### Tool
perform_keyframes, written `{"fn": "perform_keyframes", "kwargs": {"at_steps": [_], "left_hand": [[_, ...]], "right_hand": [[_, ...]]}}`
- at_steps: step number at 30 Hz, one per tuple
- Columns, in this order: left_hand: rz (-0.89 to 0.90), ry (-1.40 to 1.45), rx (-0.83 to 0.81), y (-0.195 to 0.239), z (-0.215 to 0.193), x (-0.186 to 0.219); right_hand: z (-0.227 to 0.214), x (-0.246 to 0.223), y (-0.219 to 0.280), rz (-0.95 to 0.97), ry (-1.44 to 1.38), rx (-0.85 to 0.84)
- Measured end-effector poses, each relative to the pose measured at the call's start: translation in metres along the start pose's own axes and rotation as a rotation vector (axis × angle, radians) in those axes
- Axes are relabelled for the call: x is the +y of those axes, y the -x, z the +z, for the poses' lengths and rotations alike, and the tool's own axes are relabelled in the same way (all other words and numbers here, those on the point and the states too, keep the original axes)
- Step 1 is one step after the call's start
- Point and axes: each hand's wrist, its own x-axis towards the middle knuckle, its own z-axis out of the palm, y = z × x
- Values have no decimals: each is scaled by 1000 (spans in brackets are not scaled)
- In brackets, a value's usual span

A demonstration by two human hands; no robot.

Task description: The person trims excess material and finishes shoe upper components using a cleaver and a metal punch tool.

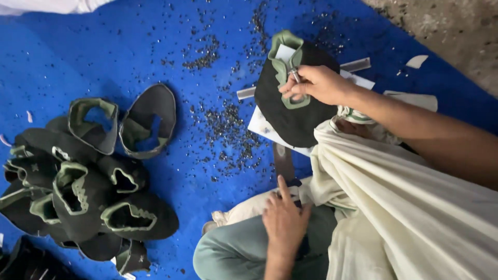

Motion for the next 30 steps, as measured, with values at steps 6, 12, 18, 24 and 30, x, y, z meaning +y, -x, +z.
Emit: {"fn": "perform_keyframes", "kwargs": {"at_steps": [6,12,18,24,30], "left_hand": [[-150,253,-54,9,23,-30],[-267,742,41,41,10,-19],[188,918,415,57,-105,38],[463,1093,158,32,-1,-58],[-55,772,287,-43,2,24]], "right_hand": [[-2,23,-2,7,130,3],[15,8,24,-248,413,92],[13,9,25,-291,502,29],[12,2,23,-493,690,63],[8,15,28,-387,822,59]]}}
